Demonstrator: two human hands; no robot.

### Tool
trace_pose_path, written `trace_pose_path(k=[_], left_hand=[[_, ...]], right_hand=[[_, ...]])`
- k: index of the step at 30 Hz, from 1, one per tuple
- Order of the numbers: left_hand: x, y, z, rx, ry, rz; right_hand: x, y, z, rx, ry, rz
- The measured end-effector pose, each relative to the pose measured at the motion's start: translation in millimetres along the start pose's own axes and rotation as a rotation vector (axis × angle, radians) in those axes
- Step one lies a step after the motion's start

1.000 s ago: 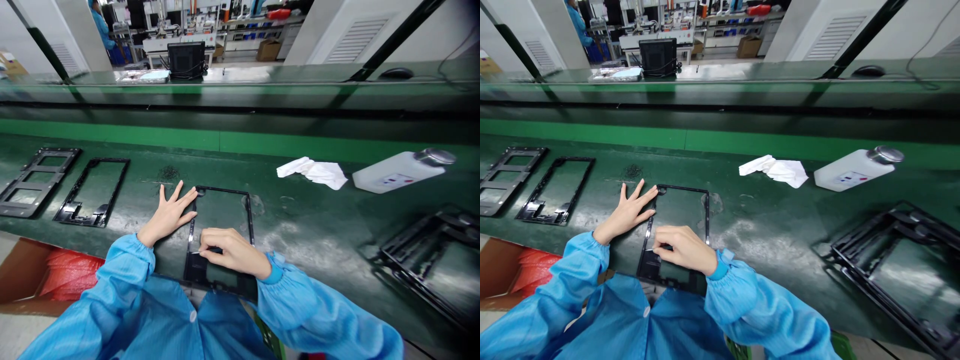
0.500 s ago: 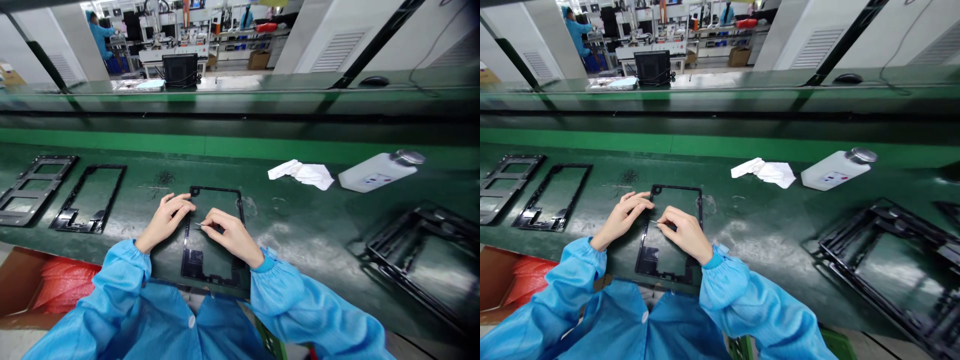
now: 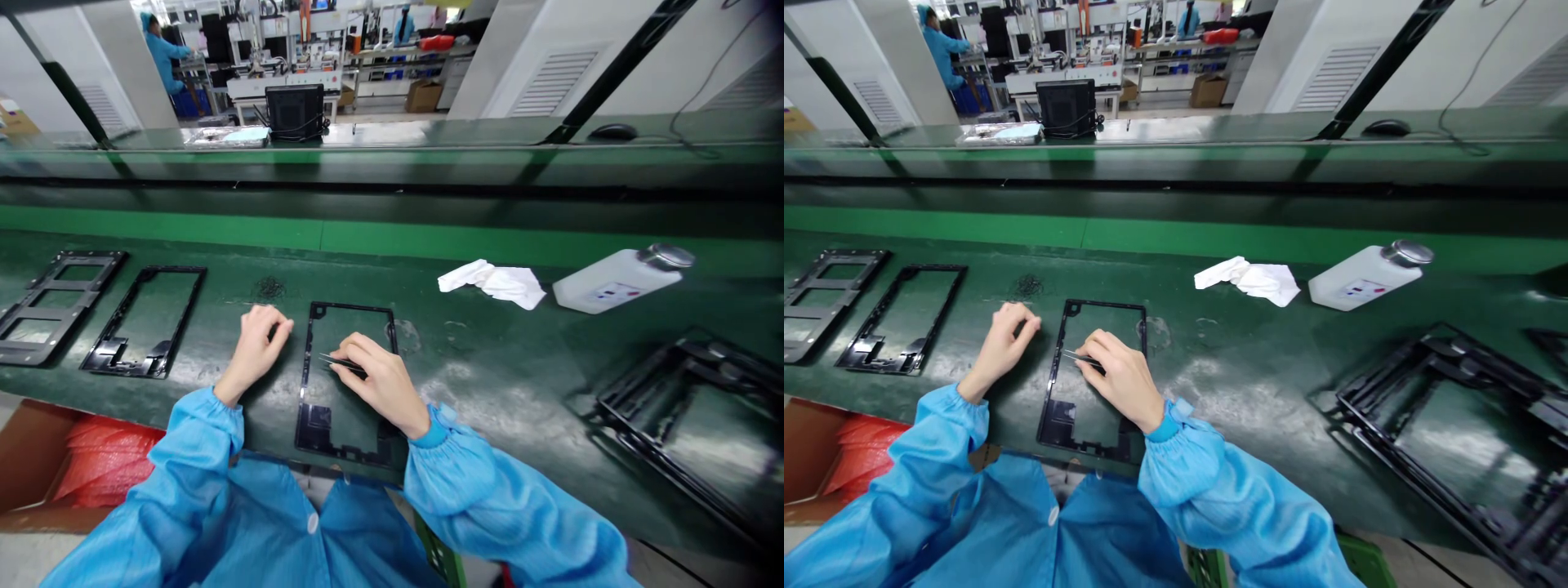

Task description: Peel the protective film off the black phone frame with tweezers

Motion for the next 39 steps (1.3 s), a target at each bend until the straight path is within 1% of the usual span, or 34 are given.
trace_pose_path(k=[2, 3, 5, 6, 7, 9, 10, 12, 14, 18, 22, 26, 34, 36, 39], left_hand=[[9.6, 0.3, 13.6, 0.096, 0.169, -0.092], [13.2, -0.6, 16.5, 0.118, 0.233, -0.126], [15.6, -4.4, 12.6, 0.095, 0.303, -0.156], [13.3, -6.9, 6.5, 0.043, 0.312, -0.138], [8.3, -9.8, -1.4, -0.03, 0.308, -0.088], [-8.1, -17.3, -18.2, -0.213, 0.278, 0.094], [-15.7, -21.2, -23.8, -0.272, 0.258, 0.172], [-26.5, -26.4, -27.4, -0.312, 0.226, 0.276], [-31.7, -27.6, -25.1, -0.307, 0.204, 0.325], [-32.5, -24.9, -19.4, -0.293, 0.178, 0.361], [-31.6, -23.6, -18.9, -0.288, 0.175, 0.364], [-31.8, -23.5, -19.6, -0.292, 0.18, 0.367], [-31.5, -21.2, -21.0, -0.286, 0.211, 0.39], [-31.5, -20.7, -21.2, -0.285, 0.206, 0.389], [-31.5, -20.3, -20.6, -0.284, 0.189, 0.379]], right_hand=[[-3.1, -1.3, 1.0, 0.016, -0.012, 0.048], [-5.7, -2.2, 2.1, 0.029, -0.021, 0.081], [-11.9, -4.4, 4.8, 0.056, -0.047, 0.147], [-15.0, -5.7, 6.3, 0.067, -0.064, 0.173], [-17.7, -6.9, 7.9, 0.077, -0.081, 0.193], [-21.9, -9.0, 11.1, 0.091, -0.116, 0.21], [-23.2, -9.7, 12.7, 0.095, -0.134, 0.208], [-24.9, -10.5, 15.9, 0.105, -0.167, 0.196], [-26.0, -10.4, 18.7, 0.114, -0.201, 0.179], [-29.0, -8.5, 22.5, 0.142, -0.251, 0.177], [-32.4, -6.7, 24.4, 0.178, -0.271, 0.186], [-33.8, -5.5, 24.5, 0.184, -0.276, 0.187], [-34.2, -7.3, 27.9, 0.283, -0.21, 0.265], [-33.3, -6.8, 27.8, 0.275, -0.179, 0.249], [-31.4, -4.3, 25.7, 0.209, -0.188, 0.186]])
Point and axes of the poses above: each hand's wrist, its own y-axis towards the middle knuckle, its own x-axis out of the back of the hand, z = x × y, the point moved 5 cm from there along y, towards the middle knuckle, and after that the axes turned 4 degrees about z, right-handed, at the moved point
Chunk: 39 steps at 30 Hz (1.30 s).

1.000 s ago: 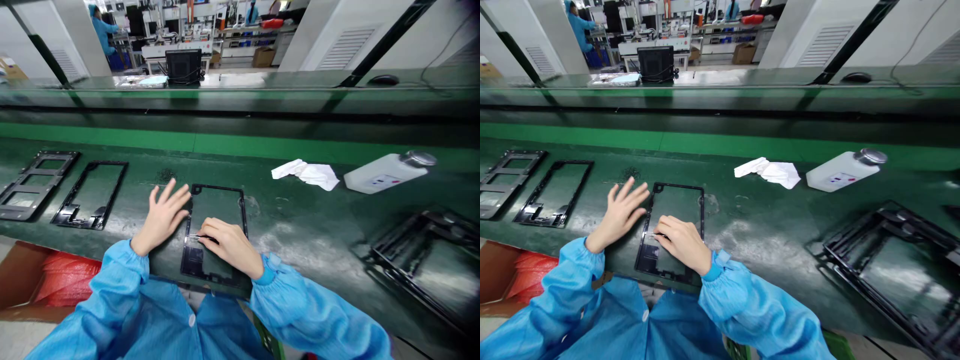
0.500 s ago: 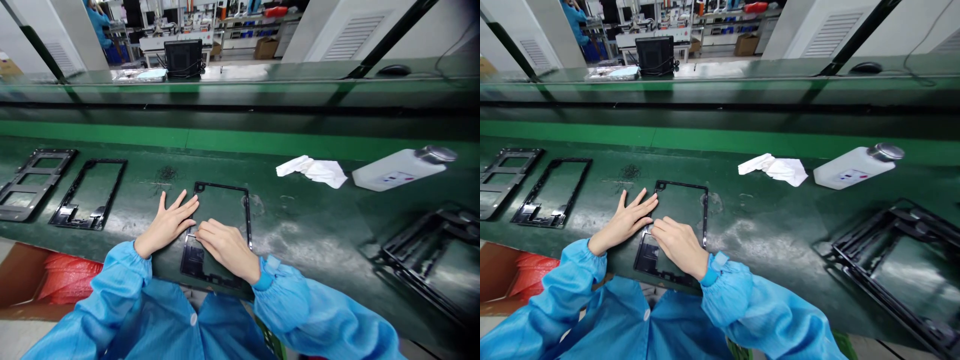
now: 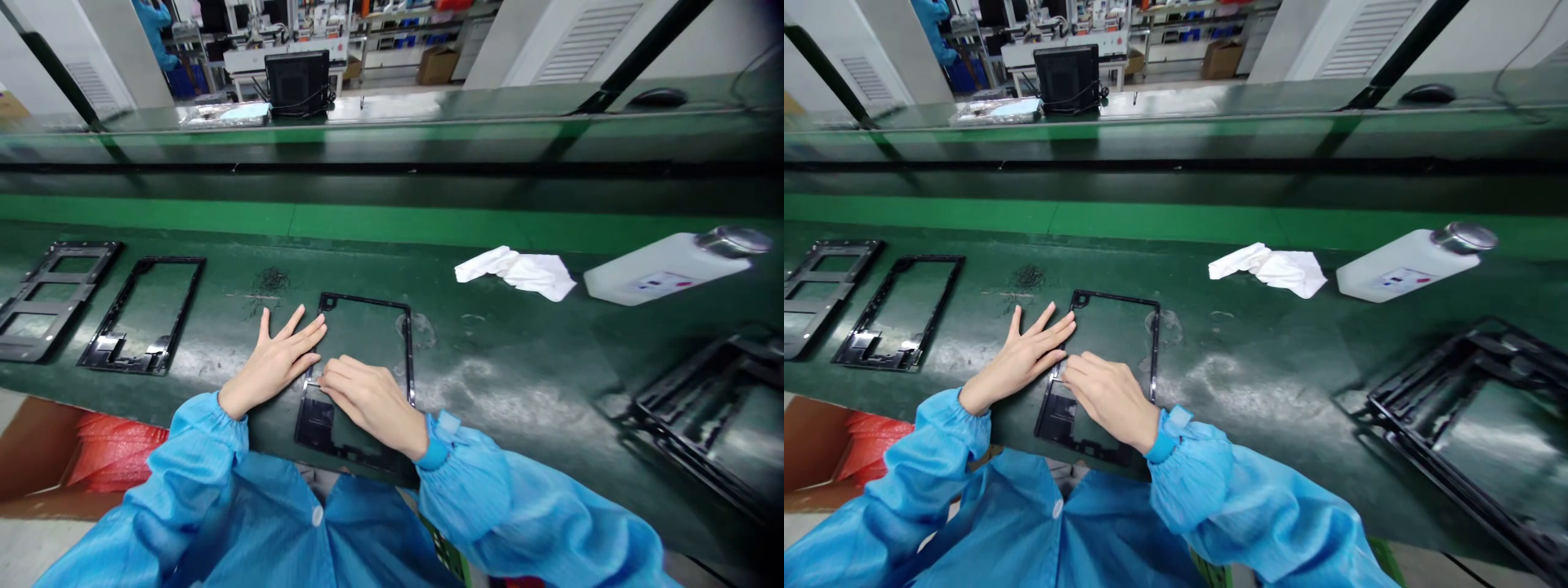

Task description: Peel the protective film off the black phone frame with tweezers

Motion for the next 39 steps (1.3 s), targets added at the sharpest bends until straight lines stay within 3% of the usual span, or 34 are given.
trace_pose_path(k=[9, 14, 19, 25, 39], left_hand=[[-0.1, 0.4, 0.9, -0.002, -0.002, 0.002], [-0.5, 0.7, 1.2, 0.003, -0.011, 0.002], [-1.2, 0.6, 1.0, 0.004, -0.003, 0.011], [-1.2, 0.5, 1.2, 0.007, -0.008, 0.022], [-0.8, 0.3, 1.2, 0.007, -0.02, 0.014]], right_hand=[[-2.2, -0.8, 3.0, 0.056, -0.02, 0.037], [-0.7, 0.8, -1.7, -0.023, -0.034, -0.019], [-2.5, 1.3, 1.1, 0.036, -0.025, 0.031], [0.3, 1.7, -2.2, -0.029, -0.015, -0.006], [-2.2, 1.7, -0.8, 0.033, 0.005, 0.036]])
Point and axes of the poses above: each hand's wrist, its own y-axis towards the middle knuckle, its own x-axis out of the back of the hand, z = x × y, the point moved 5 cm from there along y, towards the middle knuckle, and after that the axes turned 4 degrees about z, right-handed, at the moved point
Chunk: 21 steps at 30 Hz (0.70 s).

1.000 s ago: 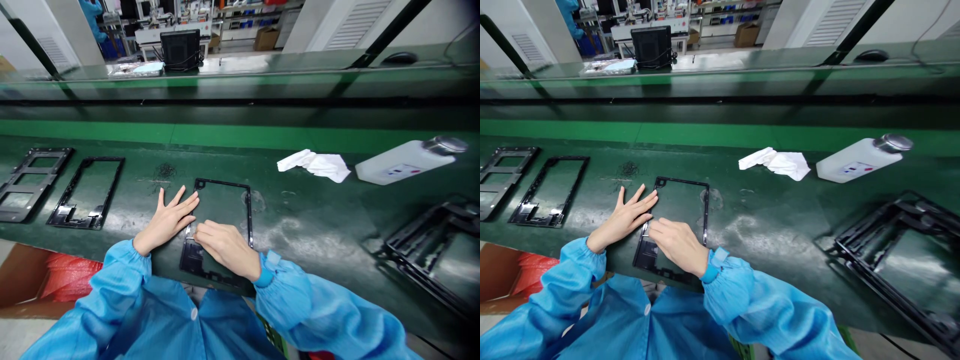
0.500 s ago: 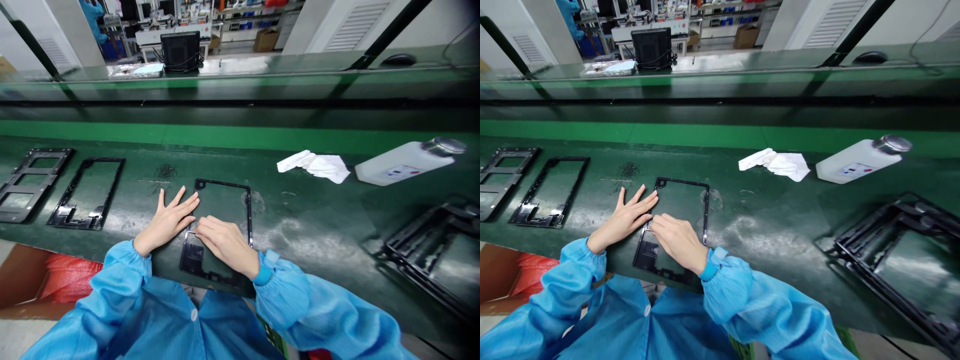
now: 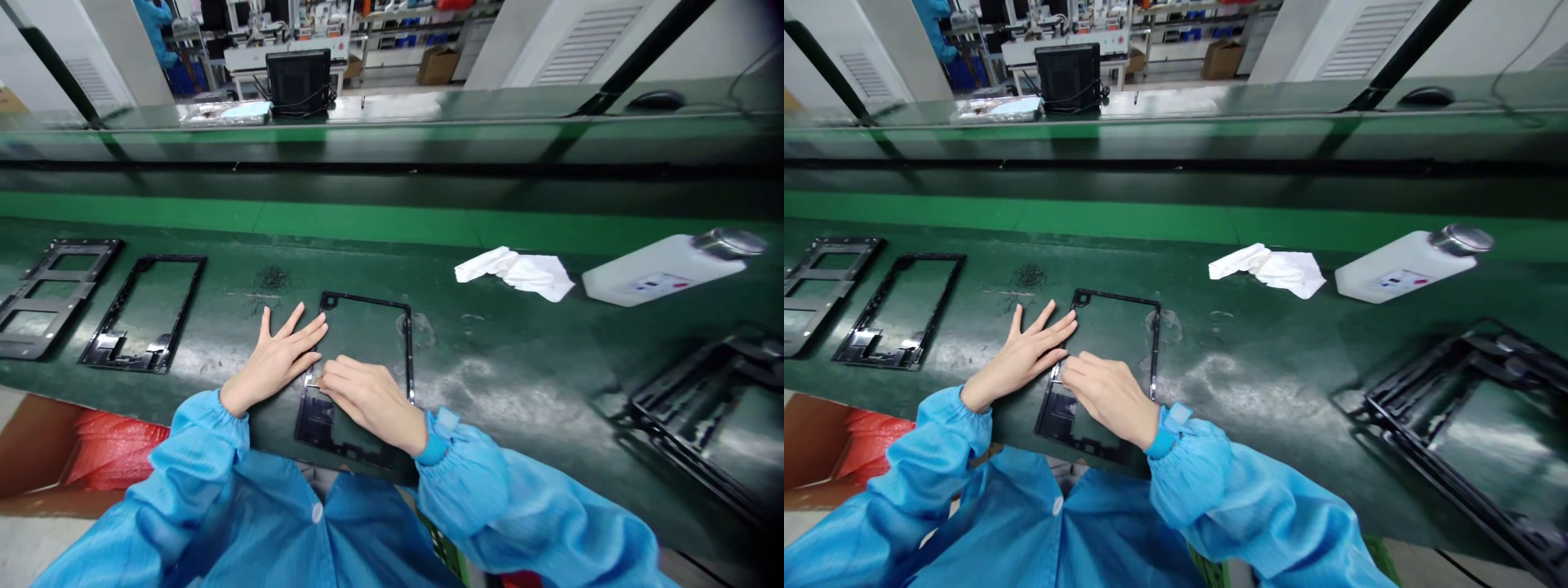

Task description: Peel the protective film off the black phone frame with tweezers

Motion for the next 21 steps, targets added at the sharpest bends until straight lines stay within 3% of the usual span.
trace_pose_path(k=[21], left_hand=[[-0.8, 0.1, 1.3, -0.003, -0.006, -0.007]], right_hand=[[-1.0, -0.3, -3.7, -0.04, 0.009, -0.003]])
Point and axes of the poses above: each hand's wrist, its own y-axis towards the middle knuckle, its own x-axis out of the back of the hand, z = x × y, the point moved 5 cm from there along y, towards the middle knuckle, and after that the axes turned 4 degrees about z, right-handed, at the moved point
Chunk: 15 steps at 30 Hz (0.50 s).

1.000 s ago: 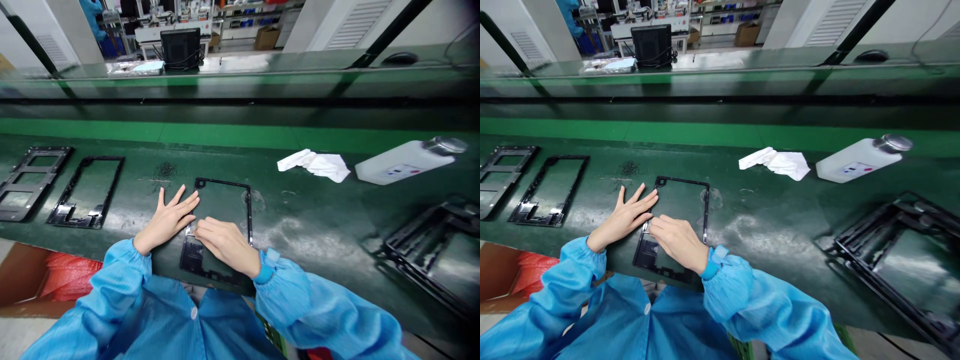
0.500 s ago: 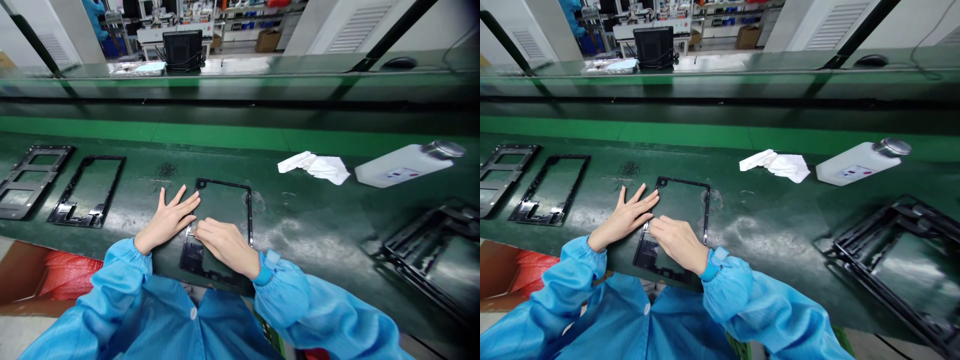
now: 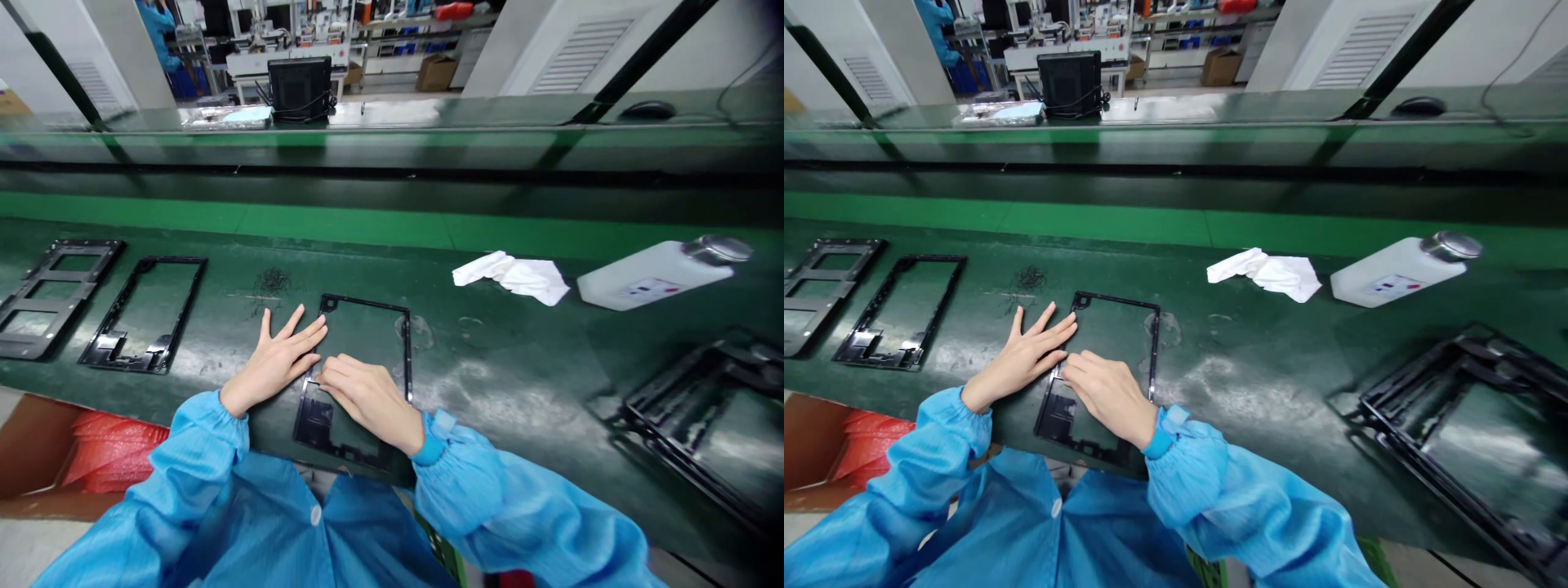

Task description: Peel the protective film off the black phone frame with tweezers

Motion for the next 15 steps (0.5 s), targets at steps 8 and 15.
trace_pose_path(k=[8, 15], left_hand=[[-0.1, 0.0, 0.1, -0.002, -0.003, -0.001], [-2.5, -0.2, 0.4, -0.013, 0.01, 0.011]], right_hand=[[1.1, -2.0, -2.4, -0.038, 0.035, -0.01], [1.7, -1.3, 6.1, -0.027, -0.102, 0.054]])
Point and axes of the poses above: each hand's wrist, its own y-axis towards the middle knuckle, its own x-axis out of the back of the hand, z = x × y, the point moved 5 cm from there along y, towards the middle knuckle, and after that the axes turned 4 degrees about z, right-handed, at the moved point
